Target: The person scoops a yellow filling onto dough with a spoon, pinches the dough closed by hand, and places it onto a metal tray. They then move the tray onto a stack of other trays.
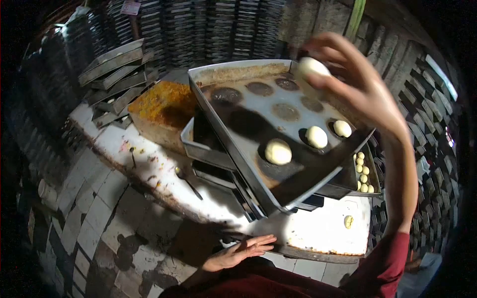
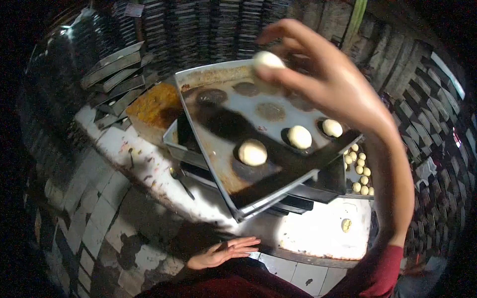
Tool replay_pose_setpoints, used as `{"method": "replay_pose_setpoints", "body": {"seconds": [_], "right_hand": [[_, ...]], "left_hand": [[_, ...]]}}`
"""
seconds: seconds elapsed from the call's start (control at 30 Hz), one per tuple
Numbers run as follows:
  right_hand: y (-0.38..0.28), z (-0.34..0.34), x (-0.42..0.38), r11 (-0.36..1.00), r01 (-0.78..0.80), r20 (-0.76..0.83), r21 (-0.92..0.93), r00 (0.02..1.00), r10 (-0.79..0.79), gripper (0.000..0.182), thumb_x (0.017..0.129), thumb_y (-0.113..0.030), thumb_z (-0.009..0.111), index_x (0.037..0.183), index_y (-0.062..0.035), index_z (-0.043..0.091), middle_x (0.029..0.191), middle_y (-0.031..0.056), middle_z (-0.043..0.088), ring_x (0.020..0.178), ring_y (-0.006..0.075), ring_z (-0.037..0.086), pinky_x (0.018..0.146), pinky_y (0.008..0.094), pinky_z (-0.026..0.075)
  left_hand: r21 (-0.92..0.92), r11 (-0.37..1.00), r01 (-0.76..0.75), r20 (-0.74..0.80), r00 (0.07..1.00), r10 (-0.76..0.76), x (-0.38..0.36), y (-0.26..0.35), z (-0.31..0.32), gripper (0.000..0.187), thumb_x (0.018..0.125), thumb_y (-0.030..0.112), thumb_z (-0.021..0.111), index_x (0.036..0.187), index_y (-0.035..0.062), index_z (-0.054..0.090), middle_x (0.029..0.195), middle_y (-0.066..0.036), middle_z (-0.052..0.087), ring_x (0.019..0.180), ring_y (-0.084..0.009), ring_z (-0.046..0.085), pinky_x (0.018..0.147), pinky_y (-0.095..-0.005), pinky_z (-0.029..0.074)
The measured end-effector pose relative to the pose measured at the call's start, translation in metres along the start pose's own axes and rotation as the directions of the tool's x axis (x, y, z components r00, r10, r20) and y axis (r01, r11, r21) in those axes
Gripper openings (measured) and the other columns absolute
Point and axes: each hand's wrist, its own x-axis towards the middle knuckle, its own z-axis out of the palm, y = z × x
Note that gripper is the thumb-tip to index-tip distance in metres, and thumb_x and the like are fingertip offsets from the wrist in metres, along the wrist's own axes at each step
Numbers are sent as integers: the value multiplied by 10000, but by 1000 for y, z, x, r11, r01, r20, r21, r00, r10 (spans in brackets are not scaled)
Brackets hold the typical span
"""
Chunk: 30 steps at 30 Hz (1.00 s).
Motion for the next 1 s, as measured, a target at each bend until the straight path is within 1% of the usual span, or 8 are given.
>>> {"method": "replay_pose_setpoints", "body": {"seconds": [0.1,0.17,0.4,0.53,0.73,0.87,0.93,1.0], "right_hand": [[65,62,64,931,219,70,-294,976,-207,241,864,-233,545,963,-14,542,856,180,607,762,298,603,690,387,475],[64,102,55,889,4,494,-458,833,250,388,891,-373,482,1070,-37,559,1003,232,591,880,348,597,792,437,457],[76,108,47,958,-76,180,-276,975,130,748,905,-544,297,1327,73,271,1301,325,344,1258,376,323,1047,415,272],[80,118,35,911,-26,605,-412,740,295,784,892,-597,167,1390,9,140,1446,227,102,1353,354,61,1093,479,103],[42,-4,25,983,109,-42,-151,992,-116,504,911,-472,407,1057,-22,580,854,170,638,772,277,615,737,378,475],[84,-95,-73,916,-5,-399,-400,901,-170,516,916,-390,448,1200,39,476,1158,219,537,1074,288,529,911,390,435],[187,-121,-128,875,-1,-610,-485,717,-337,281,873,-261,570,985,-5,606,774,139,628,716,192,611,662,314,482],[274,-120,-206,877,-401,-695,-264,709,116,314,874,-299,555,896,12,597,741,159,613,631,229,556,614,342,451]], "left_hand": [[77,997,-32,-2,999,32,-19,18,-24,557,953,355,364,1397,50,220,1436,-101,261,1311,-207,259,1060,-335,208],[286,957,-44,-38,998,57,-31,21,-43,552,964,358,319,1386,12,230,1427,-98,275,1316,-200,237,1070,-331,179],[350,936,-31,-22,999,41,-42,38,-76,590,955,393,313,1386,1,221,1379,-133,347,1269,-171,305,1046,-300,210],[460,872,167,-71,986,-152,-38,31,-74,549,957,331,355,1380,0,241,1354,-136,377,1235,-156,339,1026,-292,242],[507,860,64,265,938,-225,21,24,-38,505,950,235,403,1378,15,249,1373,-141,362,1279,-192,310,1044,-319,241],[639,768,43,306,902,-305,66,-13,-6,467,945,184,412,1369,34,281,1412,-118,299,1316,-232,261,1083,-349,185],[646,759,82,280,899,-336,85,-40,3,480,930,147,436,1372,44,280,1428,-115,271,1332,-247,224,1096,-352,143],[610,787,96,321,877,-356,106,-50,17,470,933,168,420,1373,63,292,1417,-117,293,1335,-232,222,1096,-338,148]]}}
